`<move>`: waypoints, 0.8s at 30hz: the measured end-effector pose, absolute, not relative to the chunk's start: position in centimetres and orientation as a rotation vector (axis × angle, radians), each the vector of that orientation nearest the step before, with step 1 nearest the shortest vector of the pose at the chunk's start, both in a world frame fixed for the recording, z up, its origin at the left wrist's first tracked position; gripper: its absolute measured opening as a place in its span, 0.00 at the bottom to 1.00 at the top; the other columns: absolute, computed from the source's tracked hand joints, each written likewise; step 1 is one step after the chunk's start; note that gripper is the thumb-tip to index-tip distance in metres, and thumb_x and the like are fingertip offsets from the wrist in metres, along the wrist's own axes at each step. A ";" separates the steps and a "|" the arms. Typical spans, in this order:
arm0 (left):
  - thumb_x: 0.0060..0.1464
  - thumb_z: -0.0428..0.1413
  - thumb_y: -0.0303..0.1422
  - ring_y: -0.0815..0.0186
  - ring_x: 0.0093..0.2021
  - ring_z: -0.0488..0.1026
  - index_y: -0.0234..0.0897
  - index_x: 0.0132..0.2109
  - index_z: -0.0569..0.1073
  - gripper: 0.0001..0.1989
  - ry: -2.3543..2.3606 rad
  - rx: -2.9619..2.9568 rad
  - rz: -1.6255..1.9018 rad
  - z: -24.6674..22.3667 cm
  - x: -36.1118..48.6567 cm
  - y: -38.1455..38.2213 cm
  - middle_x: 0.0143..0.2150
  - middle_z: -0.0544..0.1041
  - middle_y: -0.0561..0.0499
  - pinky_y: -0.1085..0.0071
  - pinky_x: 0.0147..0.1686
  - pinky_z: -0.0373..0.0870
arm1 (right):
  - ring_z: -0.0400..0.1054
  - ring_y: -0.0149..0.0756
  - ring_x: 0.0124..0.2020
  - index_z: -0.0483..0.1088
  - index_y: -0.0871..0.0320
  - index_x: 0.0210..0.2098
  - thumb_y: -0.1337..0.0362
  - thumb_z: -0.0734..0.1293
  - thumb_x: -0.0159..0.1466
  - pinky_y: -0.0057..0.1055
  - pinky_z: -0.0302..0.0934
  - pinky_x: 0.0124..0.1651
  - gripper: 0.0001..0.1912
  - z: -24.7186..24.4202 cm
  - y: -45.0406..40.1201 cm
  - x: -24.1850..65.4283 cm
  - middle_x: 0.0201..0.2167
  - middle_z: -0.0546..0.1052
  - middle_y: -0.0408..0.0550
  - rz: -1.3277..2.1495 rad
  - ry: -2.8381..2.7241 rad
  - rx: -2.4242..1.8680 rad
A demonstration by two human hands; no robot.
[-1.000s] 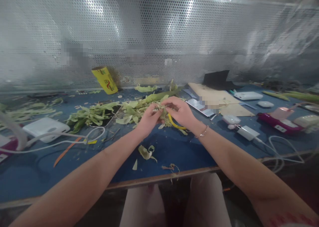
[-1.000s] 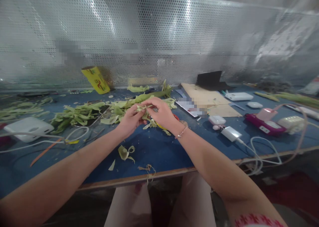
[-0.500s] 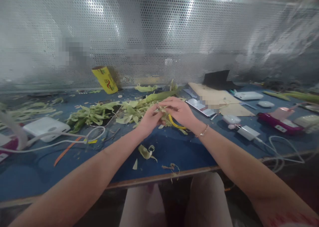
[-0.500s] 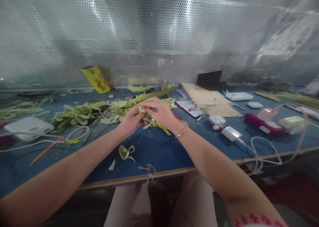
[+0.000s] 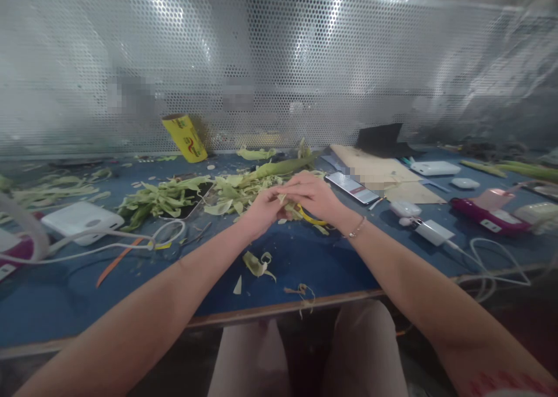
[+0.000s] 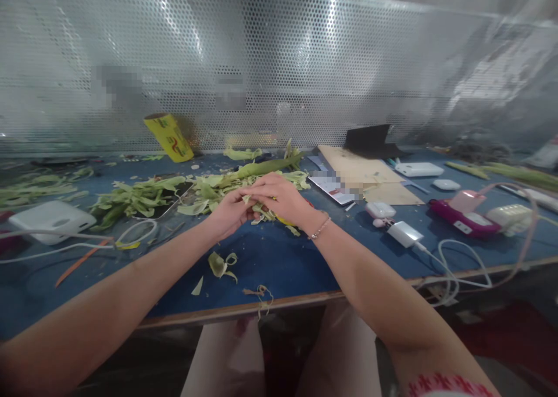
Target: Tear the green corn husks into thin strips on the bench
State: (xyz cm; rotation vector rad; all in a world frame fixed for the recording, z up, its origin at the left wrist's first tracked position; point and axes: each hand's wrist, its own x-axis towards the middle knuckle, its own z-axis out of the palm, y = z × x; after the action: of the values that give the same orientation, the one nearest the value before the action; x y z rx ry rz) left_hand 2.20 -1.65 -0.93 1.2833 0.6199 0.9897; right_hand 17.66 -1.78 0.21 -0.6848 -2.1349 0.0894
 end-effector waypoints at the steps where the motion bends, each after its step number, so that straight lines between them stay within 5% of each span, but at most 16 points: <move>1: 0.40 0.62 0.38 0.74 0.26 0.69 0.33 0.33 0.71 0.14 0.618 1.273 0.981 -0.9 2.2 -1.7 0.26 0.70 0.53 0.77 0.24 0.68 | 0.67 0.34 0.39 0.74 0.48 0.42 0.65 0.60 0.63 0.37 0.61 0.45 0.13 0.2 -1.7 17.7 0.37 0.76 0.45 0.102 -2.105 -0.714; 16: 0.47 0.54 0.25 0.74 0.18 0.65 0.31 0.28 0.69 0.02 0.728 1.075 0.967 0.1 2.3 -2.1 0.18 0.65 0.55 0.75 0.22 0.67 | 0.69 0.33 0.34 0.74 0.53 0.32 0.67 0.62 0.61 0.32 0.62 0.41 0.09 0.1 -1.1 18.3 0.30 0.77 0.44 -0.079 -2.071 -0.748; 24: 0.48 0.49 0.21 0.73 0.18 0.67 0.31 0.29 0.69 0.05 0.755 0.921 0.957 0.5 2.4 -2.2 0.20 0.70 0.51 0.74 0.24 0.68 | 0.69 0.32 0.36 0.73 0.56 0.32 0.71 0.60 0.62 0.33 0.61 0.44 0.11 0.5 -1.2 18.6 0.32 0.77 0.45 -0.145 -2.225 -0.687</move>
State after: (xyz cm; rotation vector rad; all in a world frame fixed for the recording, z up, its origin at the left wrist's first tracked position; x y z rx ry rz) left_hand 2.39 -2.21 0.51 0.9213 0.7549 0.9571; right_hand 18.59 -1.15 0.49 -0.6870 -2.2249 -0.1448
